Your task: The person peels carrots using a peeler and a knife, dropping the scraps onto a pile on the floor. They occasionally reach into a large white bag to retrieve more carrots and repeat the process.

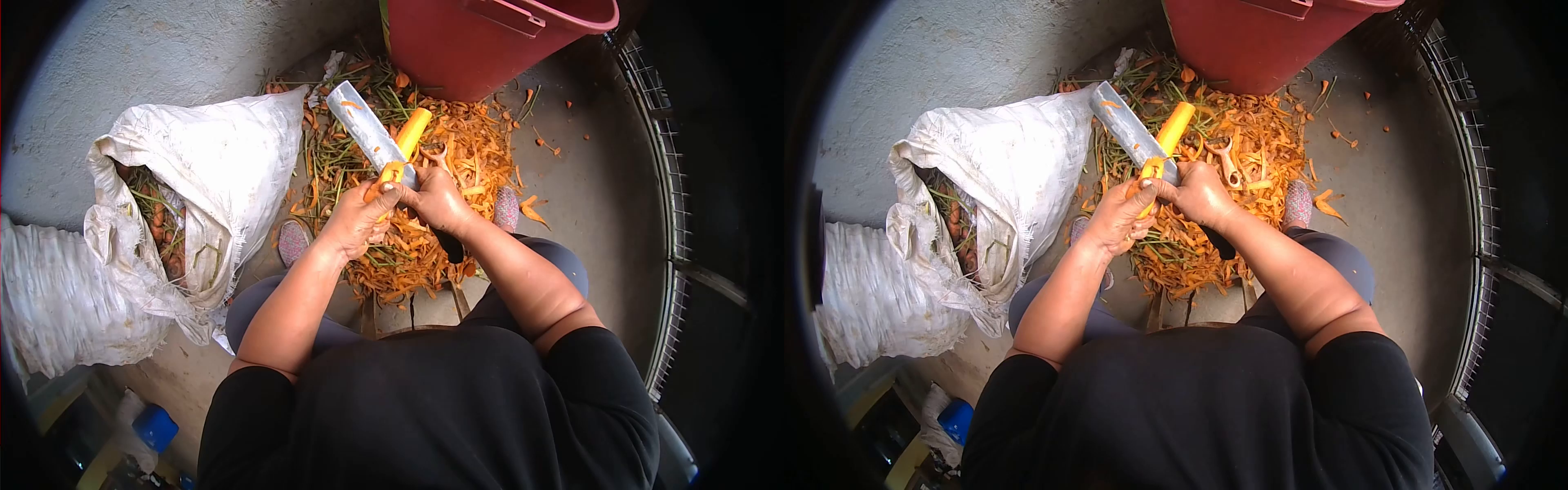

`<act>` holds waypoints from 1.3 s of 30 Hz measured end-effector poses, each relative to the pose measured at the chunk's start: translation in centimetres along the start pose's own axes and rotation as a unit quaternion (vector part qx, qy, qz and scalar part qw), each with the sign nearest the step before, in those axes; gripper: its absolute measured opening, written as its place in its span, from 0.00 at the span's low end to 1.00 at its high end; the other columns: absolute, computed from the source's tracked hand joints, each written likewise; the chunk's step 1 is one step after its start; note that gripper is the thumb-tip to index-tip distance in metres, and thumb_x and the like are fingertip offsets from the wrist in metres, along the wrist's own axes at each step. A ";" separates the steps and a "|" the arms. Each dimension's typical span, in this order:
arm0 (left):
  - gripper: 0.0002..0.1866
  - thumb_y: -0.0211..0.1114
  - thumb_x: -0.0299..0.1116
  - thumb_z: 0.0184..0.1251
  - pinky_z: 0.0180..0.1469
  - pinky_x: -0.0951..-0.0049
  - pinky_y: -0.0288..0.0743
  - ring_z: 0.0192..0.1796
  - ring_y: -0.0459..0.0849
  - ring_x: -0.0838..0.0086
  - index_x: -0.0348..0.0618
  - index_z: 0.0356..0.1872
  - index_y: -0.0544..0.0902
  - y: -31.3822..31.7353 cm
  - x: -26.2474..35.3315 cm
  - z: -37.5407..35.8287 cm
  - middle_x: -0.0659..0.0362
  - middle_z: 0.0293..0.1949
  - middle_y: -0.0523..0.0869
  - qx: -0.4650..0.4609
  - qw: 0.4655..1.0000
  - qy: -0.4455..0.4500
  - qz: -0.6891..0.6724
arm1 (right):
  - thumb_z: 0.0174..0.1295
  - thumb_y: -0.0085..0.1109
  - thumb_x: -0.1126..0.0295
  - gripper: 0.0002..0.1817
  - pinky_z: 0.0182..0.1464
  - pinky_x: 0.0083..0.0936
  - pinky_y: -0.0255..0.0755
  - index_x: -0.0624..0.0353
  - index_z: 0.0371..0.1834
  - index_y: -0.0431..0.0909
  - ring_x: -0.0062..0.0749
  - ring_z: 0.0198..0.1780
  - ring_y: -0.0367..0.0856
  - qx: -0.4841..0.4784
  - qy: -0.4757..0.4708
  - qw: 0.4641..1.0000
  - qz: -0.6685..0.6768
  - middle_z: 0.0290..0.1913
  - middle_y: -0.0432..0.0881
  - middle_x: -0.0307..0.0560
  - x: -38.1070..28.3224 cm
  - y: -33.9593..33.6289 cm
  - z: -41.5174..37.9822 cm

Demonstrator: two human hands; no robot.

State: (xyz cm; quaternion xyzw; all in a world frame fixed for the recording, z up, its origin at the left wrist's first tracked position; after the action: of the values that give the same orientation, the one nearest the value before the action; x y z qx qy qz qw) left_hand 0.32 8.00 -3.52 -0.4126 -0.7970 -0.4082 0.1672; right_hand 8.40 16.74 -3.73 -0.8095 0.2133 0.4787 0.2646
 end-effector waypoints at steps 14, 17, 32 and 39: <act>0.20 0.65 0.31 0.56 0.21 0.85 0.61 0.20 0.68 0.86 0.44 0.49 0.69 -0.5 2.7 -0.6 0.66 0.26 0.70 -0.051 0.993 0.068 -0.086 | 0.48 0.68 0.60 0.18 0.25 0.18 0.68 0.64 0.33 0.79 0.16 0.22 0.72 0.163 -0.013 0.982 0.097 0.21 0.78 0.38 -2.6 -4.5 -0.4; 0.24 0.65 0.29 0.55 0.22 0.84 0.63 0.21 0.68 0.85 0.42 0.53 0.67 -0.6 3.0 -0.5 0.66 0.25 0.71 -0.062 0.990 0.074 -0.098 | 0.49 0.67 0.60 0.18 0.30 0.24 0.71 0.65 0.32 0.78 0.24 0.24 0.77 0.209 -0.022 0.976 -0.048 0.23 0.81 0.44 -1.9 -6.3 0.0; 0.18 0.58 0.45 0.61 0.24 0.80 0.69 0.24 0.75 0.77 0.42 0.42 0.71 -1.3 3.0 -0.2 0.60 0.27 0.76 0.041 0.990 0.078 -0.108 | 0.52 0.61 0.56 0.21 0.31 0.32 0.71 0.67 0.34 0.75 0.42 0.25 0.78 0.074 -0.077 0.986 -0.126 0.21 0.77 0.56 -3.5 -2.6 -0.9; 0.14 0.49 0.40 0.65 0.21 0.79 0.73 0.26 0.78 0.75 0.39 0.39 0.73 -3.2 1.5 1.0 0.57 0.30 0.78 0.055 0.977 0.066 -0.196 | 0.32 0.73 0.47 0.34 0.32 0.30 0.72 0.66 0.33 0.75 0.40 0.26 0.79 0.051 -0.128 0.982 -0.131 0.22 0.78 0.54 -4.9 -0.9 -2.1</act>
State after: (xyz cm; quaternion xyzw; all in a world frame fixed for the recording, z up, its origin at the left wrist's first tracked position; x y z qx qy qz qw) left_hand -3.08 8.49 -4.88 -0.2109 -0.8706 -0.4151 0.1590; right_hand 8.09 16.58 1.68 -0.7481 0.0941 0.5281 0.3907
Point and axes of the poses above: each hand's wrist, its own z-axis towards the middle knuckle, its own y-axis out of the palm, x = y × z, the point moved 7 cm from there along z, towards the middle knuckle
